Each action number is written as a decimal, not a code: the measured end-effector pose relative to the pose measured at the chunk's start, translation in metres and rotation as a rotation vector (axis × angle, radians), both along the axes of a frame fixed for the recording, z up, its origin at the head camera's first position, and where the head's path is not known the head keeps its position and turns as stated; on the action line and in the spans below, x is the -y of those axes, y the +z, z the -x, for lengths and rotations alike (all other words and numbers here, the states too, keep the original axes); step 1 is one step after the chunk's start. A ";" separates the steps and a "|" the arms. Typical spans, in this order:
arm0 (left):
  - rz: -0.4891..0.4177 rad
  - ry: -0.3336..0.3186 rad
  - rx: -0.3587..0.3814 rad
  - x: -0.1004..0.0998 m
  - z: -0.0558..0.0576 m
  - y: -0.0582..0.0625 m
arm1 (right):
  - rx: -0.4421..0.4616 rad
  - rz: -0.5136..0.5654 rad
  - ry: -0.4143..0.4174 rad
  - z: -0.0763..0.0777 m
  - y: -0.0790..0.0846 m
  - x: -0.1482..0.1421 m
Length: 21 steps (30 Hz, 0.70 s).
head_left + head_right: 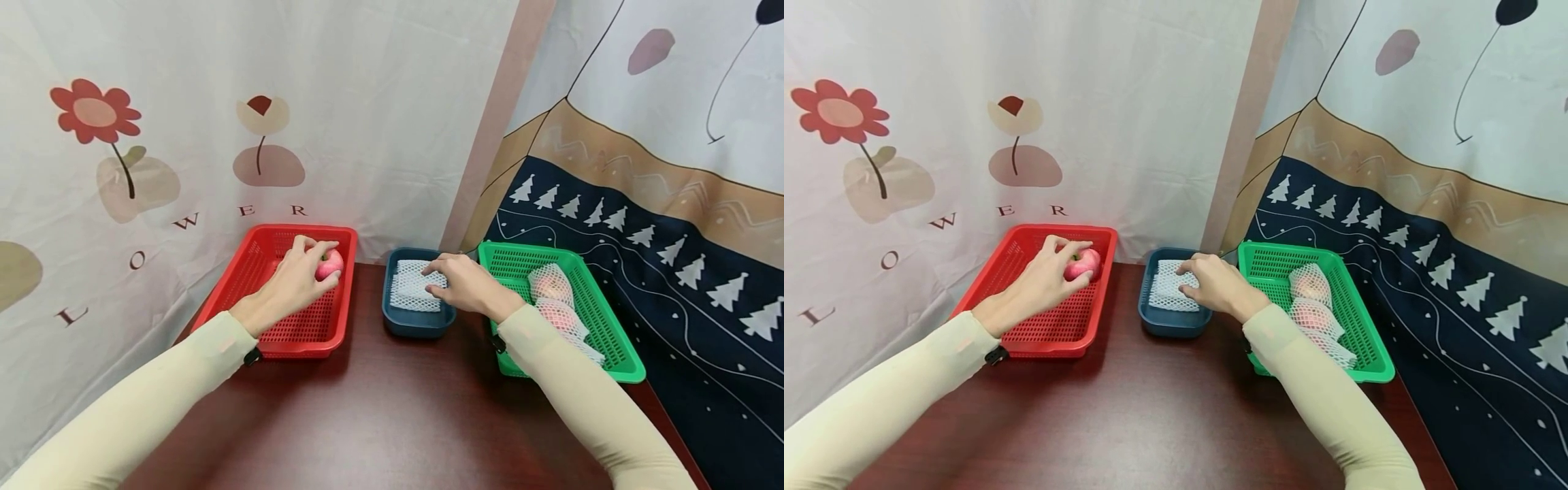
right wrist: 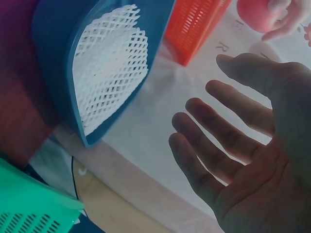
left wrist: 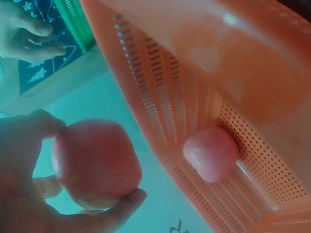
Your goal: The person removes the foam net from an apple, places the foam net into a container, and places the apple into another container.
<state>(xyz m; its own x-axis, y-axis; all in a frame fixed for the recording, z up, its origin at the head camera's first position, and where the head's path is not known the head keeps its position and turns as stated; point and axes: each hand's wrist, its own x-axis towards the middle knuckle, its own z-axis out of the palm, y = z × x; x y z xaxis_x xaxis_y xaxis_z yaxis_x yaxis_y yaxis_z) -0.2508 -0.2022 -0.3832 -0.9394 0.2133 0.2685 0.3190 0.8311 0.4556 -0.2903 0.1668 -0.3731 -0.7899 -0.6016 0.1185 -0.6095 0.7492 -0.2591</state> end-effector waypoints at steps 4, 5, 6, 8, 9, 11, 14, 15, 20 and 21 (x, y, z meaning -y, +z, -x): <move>0.006 0.015 0.023 0.004 0.004 0.000 | -0.026 -0.002 0.004 -0.004 0.002 -0.004; 0.006 0.016 0.032 0.005 0.004 0.000 | -0.032 -0.002 0.007 -0.005 0.003 -0.005; 0.007 0.017 0.040 0.007 0.004 0.000 | -0.039 -0.003 0.009 -0.006 0.003 -0.006; 0.006 0.021 0.058 0.009 0.005 0.000 | -0.048 -0.002 0.010 -0.008 0.004 -0.009; 0.006 0.023 0.069 0.010 0.006 0.001 | -0.053 0.000 0.010 -0.009 0.004 -0.011; 0.011 0.027 0.080 0.013 0.008 0.001 | -0.059 0.005 0.008 -0.011 0.005 -0.014; 0.017 0.032 0.099 0.017 0.011 0.001 | -0.063 0.008 -0.002 -0.013 0.004 -0.020; 0.019 0.034 0.105 0.018 0.012 0.001 | -0.064 0.009 -0.006 -0.014 0.003 -0.022; 0.050 0.051 0.141 0.023 0.019 0.001 | -0.073 0.014 -0.022 -0.017 0.003 -0.031; 0.059 0.053 0.148 0.025 0.020 0.001 | -0.076 0.016 -0.025 -0.018 0.004 -0.032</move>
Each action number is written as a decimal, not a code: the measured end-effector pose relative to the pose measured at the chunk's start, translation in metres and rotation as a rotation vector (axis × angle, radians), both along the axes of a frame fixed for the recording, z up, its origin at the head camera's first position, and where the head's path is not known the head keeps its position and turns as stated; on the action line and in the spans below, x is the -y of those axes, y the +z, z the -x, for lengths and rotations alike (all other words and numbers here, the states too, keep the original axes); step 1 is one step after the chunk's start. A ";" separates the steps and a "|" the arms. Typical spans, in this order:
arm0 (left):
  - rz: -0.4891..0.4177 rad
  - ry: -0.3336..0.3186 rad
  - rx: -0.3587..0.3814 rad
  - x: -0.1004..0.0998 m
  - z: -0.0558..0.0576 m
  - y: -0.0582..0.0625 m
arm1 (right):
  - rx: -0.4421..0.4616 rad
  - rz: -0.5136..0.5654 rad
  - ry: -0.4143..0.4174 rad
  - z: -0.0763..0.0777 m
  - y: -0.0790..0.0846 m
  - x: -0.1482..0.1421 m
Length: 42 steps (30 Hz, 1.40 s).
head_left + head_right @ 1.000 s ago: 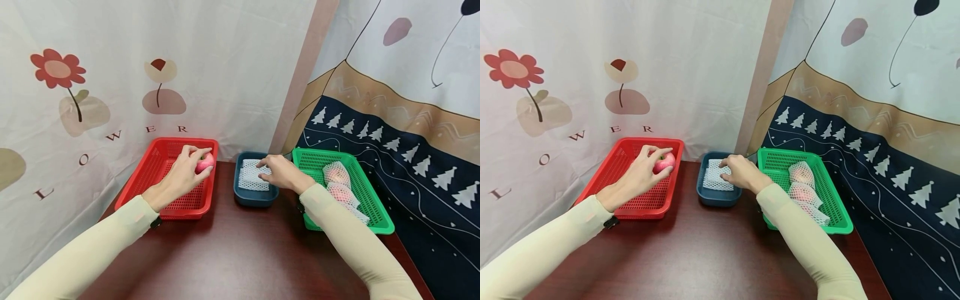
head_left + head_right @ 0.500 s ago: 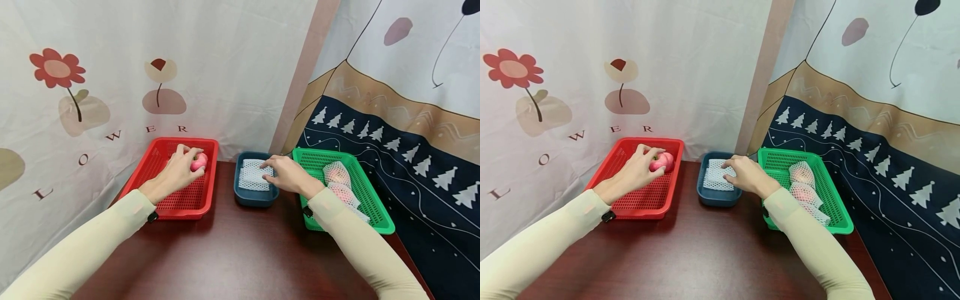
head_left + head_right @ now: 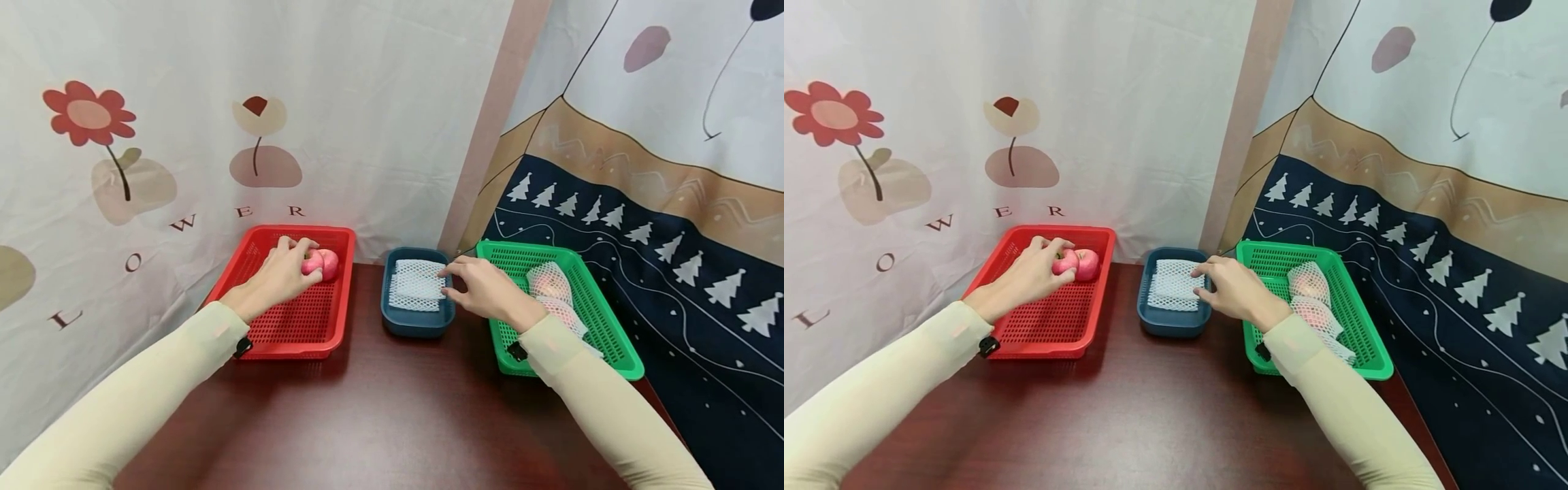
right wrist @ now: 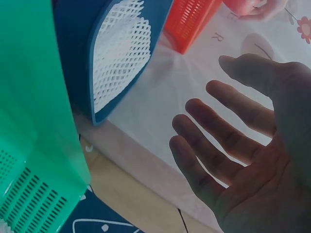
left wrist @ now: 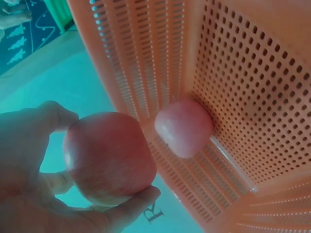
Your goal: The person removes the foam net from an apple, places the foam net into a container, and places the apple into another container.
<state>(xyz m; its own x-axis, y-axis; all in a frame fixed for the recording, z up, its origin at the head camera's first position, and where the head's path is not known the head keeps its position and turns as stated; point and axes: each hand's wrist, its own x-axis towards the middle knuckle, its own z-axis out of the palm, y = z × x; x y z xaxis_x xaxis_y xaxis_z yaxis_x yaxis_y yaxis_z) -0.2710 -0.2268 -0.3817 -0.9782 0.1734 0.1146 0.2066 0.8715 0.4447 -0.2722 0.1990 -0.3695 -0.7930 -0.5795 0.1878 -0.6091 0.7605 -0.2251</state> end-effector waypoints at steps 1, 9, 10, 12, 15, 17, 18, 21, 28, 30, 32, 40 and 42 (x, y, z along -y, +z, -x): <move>0.007 0.002 0.007 0.002 0.002 0.000 | 0.000 0.003 -0.003 0.000 0.000 -0.001; 0.022 0.011 0.061 0.014 0.015 -0.004 | 0.009 0.011 -0.018 -0.003 0.003 -0.011; 0.023 0.013 0.069 0.015 0.016 -0.003 | 0.009 0.013 -0.020 -0.003 0.003 -0.012; 0.030 0.015 0.078 0.018 0.019 -0.003 | 0.007 0.018 -0.022 -0.003 0.004 -0.015; 0.038 0.013 0.095 0.023 0.024 -0.003 | 0.006 0.030 -0.025 -0.004 0.004 -0.019; 0.045 0.009 0.099 0.027 0.027 -0.004 | 0.004 0.034 -0.026 -0.004 0.003 -0.022; 0.047 0.007 0.102 0.028 0.028 -0.005 | 0.003 0.033 -0.030 -0.005 0.003 -0.024; 0.067 -0.001 0.089 0.035 0.036 -0.013 | 0.005 0.028 -0.049 -0.006 0.001 -0.029; 0.108 0.022 0.152 0.033 0.038 -0.011 | 0.027 0.012 -0.092 -0.007 -0.005 -0.042; 0.119 0.026 0.164 0.033 0.038 -0.011 | 0.033 0.007 -0.110 -0.007 -0.005 -0.046; 0.130 0.026 0.172 0.033 0.039 -0.011 | 0.042 0.007 -0.123 -0.008 -0.005 -0.049; 0.166 0.044 0.204 0.034 0.047 -0.015 | 0.046 0.009 -0.137 -0.009 -0.004 -0.059; 0.177 0.043 0.207 0.034 0.048 -0.016 | 0.047 0.011 -0.138 -0.009 -0.004 -0.061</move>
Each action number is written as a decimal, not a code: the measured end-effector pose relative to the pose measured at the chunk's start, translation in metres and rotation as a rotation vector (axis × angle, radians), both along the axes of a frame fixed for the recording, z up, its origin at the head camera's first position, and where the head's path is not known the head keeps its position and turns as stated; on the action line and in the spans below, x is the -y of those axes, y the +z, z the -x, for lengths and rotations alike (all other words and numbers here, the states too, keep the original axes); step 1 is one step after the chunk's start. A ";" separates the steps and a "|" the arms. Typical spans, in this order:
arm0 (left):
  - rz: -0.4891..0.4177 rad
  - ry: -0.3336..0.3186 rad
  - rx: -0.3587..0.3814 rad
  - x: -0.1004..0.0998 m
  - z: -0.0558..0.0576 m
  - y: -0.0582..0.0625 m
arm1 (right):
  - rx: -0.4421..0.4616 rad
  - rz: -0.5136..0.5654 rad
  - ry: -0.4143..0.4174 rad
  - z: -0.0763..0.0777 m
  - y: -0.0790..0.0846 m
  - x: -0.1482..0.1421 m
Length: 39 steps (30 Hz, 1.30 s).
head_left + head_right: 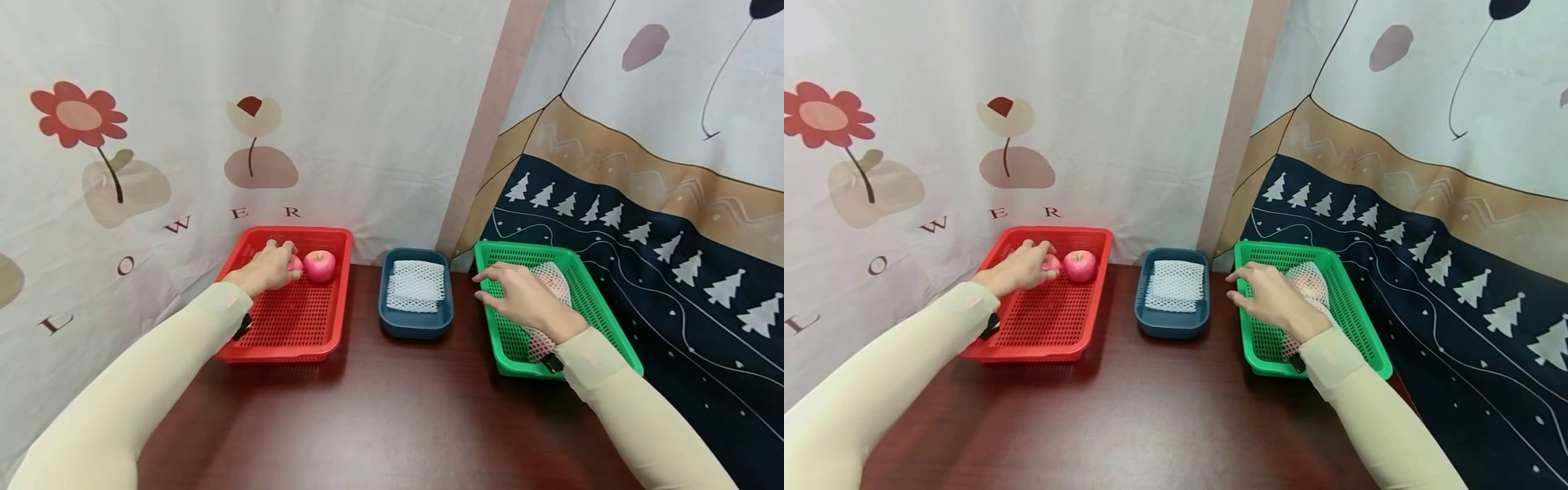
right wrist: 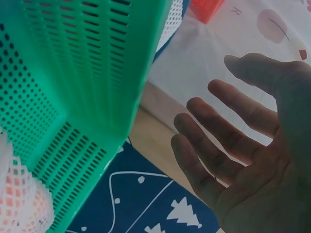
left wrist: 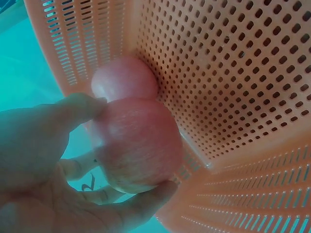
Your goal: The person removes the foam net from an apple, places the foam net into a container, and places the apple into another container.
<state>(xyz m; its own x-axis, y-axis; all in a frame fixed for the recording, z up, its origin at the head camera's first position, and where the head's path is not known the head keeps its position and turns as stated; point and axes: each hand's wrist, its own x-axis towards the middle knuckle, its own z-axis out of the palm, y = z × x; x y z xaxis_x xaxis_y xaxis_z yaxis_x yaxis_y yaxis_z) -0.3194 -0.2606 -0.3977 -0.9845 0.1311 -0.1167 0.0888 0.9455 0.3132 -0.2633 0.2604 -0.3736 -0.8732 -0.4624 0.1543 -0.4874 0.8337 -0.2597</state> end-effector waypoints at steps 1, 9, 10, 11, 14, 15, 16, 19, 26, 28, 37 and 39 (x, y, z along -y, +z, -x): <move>0.006 -0.004 -0.002 0.000 0.001 -0.001 | 0.001 0.001 -0.002 0.000 -0.001 -0.001; 0.058 -0.005 0.025 0.000 0.005 -0.005 | -0.013 0.007 0.003 0.001 -0.004 -0.010; 0.065 -0.003 0.033 0.000 0.006 -0.006 | -0.014 0.009 0.003 0.001 -0.004 -0.011; 0.071 0.001 0.045 0.001 0.007 -0.006 | -0.015 0.010 0.002 0.001 -0.004 -0.012; 0.085 0.011 0.087 0.003 0.009 -0.009 | -0.013 0.014 -0.001 0.002 -0.005 -0.015; 0.088 0.013 0.101 0.004 0.010 -0.010 | -0.010 0.015 -0.004 0.002 -0.005 -0.016; 0.090 0.017 0.114 0.005 0.010 -0.011 | -0.009 0.016 -0.005 0.002 -0.005 -0.017; 0.094 0.028 0.149 0.008 0.011 -0.013 | -0.007 0.015 -0.013 0.003 -0.006 -0.020; 0.113 0.038 0.184 0.011 0.011 -0.015 | -0.013 0.010 -0.030 0.004 -0.007 -0.028; 0.106 0.042 0.184 0.010 0.010 -0.013 | -0.009 0.014 -0.028 0.004 -0.007 -0.030; 0.096 0.055 0.092 0.011 -0.001 -0.007 | 0.004 0.029 -0.043 0.004 -0.005 -0.037; 0.100 0.054 0.072 0.012 -0.004 -0.005 | 0.008 0.029 -0.047 0.003 -0.005 -0.038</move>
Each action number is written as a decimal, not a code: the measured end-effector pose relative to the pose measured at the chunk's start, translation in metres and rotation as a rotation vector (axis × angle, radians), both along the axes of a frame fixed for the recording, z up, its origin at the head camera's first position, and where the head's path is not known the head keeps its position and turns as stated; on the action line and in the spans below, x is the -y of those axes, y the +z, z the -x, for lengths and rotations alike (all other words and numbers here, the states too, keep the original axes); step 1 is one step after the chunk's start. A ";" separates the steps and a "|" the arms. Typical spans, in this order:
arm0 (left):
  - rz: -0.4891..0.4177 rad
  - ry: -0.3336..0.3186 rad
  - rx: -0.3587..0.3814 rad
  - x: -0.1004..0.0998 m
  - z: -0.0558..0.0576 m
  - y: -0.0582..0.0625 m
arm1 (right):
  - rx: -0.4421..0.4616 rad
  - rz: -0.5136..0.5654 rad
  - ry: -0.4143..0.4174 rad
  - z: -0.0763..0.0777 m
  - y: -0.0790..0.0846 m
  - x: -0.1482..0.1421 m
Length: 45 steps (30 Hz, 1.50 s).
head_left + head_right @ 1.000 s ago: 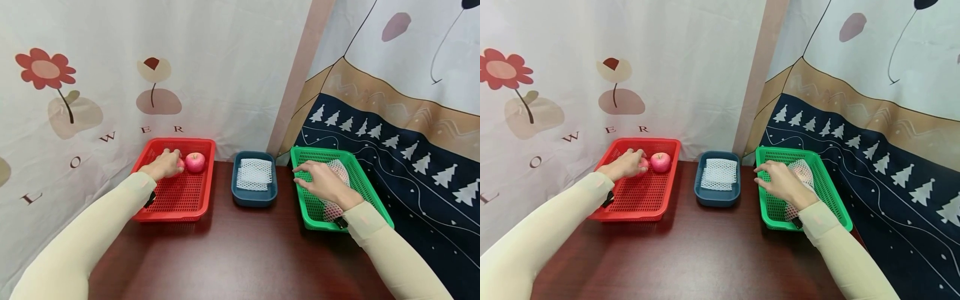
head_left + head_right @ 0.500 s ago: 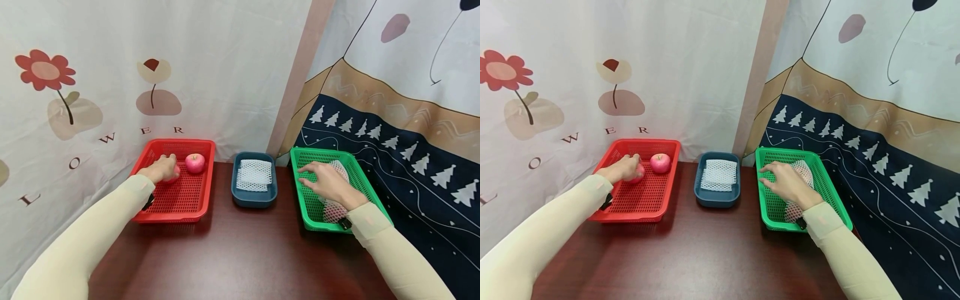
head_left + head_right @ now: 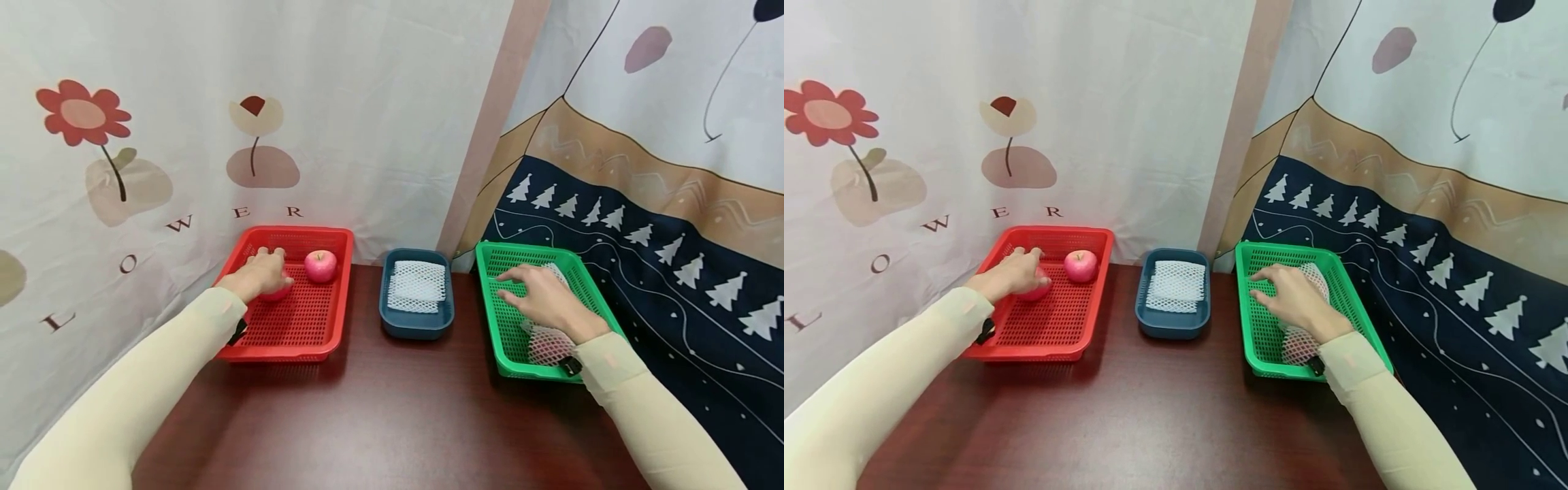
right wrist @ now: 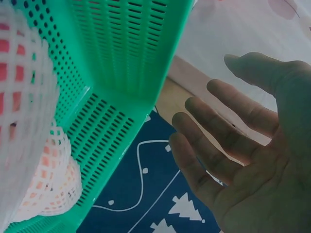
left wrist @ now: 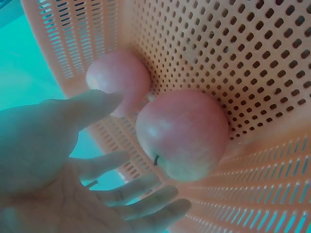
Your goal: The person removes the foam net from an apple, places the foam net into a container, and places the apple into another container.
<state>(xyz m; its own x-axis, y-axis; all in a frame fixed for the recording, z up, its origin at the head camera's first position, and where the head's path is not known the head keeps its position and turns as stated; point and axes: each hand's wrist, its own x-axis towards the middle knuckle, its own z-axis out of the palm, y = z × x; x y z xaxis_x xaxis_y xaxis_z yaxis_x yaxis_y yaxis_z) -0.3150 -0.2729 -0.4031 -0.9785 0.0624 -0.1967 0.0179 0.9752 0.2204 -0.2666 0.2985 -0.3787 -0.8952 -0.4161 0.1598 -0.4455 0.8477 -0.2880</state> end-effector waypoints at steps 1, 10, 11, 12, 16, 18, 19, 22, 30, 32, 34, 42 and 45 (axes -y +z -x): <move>0.001 0.001 -0.006 0.000 -0.002 0.001 | 0.001 -0.002 -0.003 0.000 0.000 -0.001; -0.041 -0.010 -0.056 -0.005 -0.017 0.024 | 0.009 0.002 -0.024 0.001 0.007 -0.009; -0.046 -0.014 -0.063 -0.006 -0.018 0.026 | 0.012 0.004 -0.028 0.002 0.007 -0.010; -0.051 -0.018 -0.071 -0.008 -0.021 0.030 | 0.014 0.007 -0.031 0.002 0.008 -0.012; -0.069 -0.032 -0.095 -0.015 -0.029 0.039 | 0.034 0.004 -0.046 0.003 0.008 -0.017; -0.077 -0.046 -0.107 -0.019 -0.033 0.043 | 0.043 0.006 -0.052 0.003 0.007 -0.020; -0.080 -0.052 -0.110 -0.021 -0.034 0.044 | 0.046 0.007 -0.056 0.004 0.007 -0.021; -0.084 -0.075 -0.126 -0.028 -0.041 0.049 | 0.054 0.013 -0.063 0.004 0.006 -0.024; -0.083 -0.131 -0.195 -0.047 -0.056 0.048 | 0.038 0.105 0.004 0.029 -0.021 -0.051; -0.081 -0.144 -0.222 -0.051 -0.059 0.046 | 0.039 0.101 -0.001 0.027 -0.018 -0.049; -0.082 -0.153 -0.245 -0.055 -0.063 0.045 | 0.057 0.069 -0.038 0.014 -0.007 -0.037; -0.101 -0.171 -0.314 -0.069 -0.078 0.039 | 0.056 0.016 -0.068 0.007 0.002 -0.030; -0.108 -0.193 -0.343 -0.073 -0.084 0.037 | 0.048 0.019 -0.068 0.009 0.002 -0.032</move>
<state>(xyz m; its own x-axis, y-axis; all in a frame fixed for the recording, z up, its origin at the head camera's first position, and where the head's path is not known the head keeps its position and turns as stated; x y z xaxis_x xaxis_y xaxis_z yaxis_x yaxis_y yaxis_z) -0.2310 -0.1995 -0.3660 -0.9545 0.2536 0.1570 0.2886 0.9185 0.2705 -0.2759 0.3301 -0.3771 -0.9281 -0.3510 0.1238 -0.3722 0.8698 -0.3240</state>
